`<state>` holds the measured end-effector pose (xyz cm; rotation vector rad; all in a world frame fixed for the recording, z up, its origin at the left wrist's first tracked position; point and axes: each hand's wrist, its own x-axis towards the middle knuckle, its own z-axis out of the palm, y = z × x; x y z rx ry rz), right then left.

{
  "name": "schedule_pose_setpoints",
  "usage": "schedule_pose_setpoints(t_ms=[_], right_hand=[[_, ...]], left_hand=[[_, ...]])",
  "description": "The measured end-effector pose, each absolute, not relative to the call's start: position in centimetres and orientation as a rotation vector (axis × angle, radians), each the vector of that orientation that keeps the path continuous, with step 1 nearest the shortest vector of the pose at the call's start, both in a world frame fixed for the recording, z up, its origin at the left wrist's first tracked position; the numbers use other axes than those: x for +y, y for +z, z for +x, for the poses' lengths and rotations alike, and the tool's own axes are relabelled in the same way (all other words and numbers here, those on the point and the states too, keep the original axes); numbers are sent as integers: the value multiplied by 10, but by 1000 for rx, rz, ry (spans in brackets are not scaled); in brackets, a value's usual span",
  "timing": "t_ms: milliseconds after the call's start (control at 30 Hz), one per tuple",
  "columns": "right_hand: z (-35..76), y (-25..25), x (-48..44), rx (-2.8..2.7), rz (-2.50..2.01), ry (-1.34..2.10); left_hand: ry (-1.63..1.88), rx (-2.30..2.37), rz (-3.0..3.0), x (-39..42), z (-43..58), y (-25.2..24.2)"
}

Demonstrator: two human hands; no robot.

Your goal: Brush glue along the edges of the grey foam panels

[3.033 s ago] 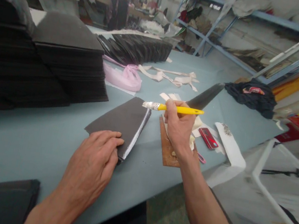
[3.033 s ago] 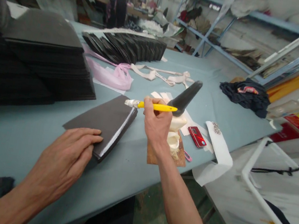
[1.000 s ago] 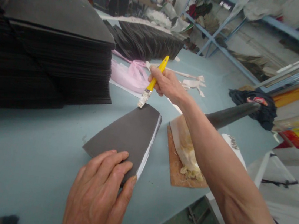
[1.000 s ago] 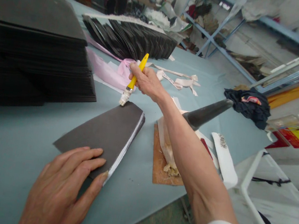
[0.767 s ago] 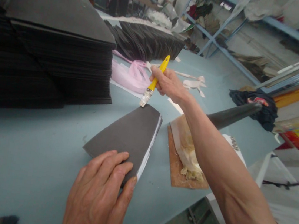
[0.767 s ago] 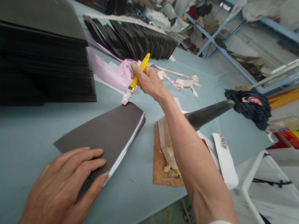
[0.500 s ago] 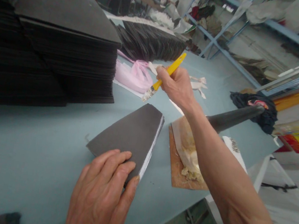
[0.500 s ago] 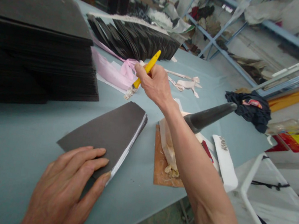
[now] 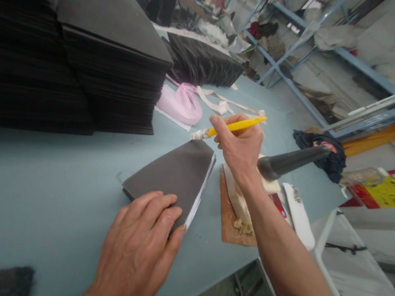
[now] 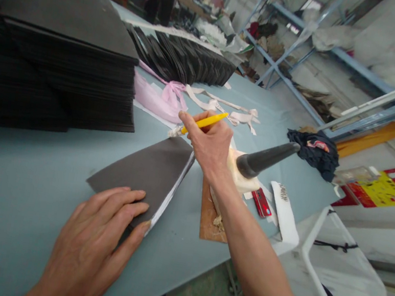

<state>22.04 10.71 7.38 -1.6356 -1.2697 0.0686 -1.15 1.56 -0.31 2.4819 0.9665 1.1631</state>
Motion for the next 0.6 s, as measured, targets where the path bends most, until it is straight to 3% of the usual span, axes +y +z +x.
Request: schedule_pose_setpoints(t_ms=[267,600], right_hand=[[223,62,113,-1264,-1667,-149],[221,58,111,-1317,-1720,-173]], left_hand=[[1183,973,2465,14,-11,-2],[1186,985,2461,14,-10,-2]])
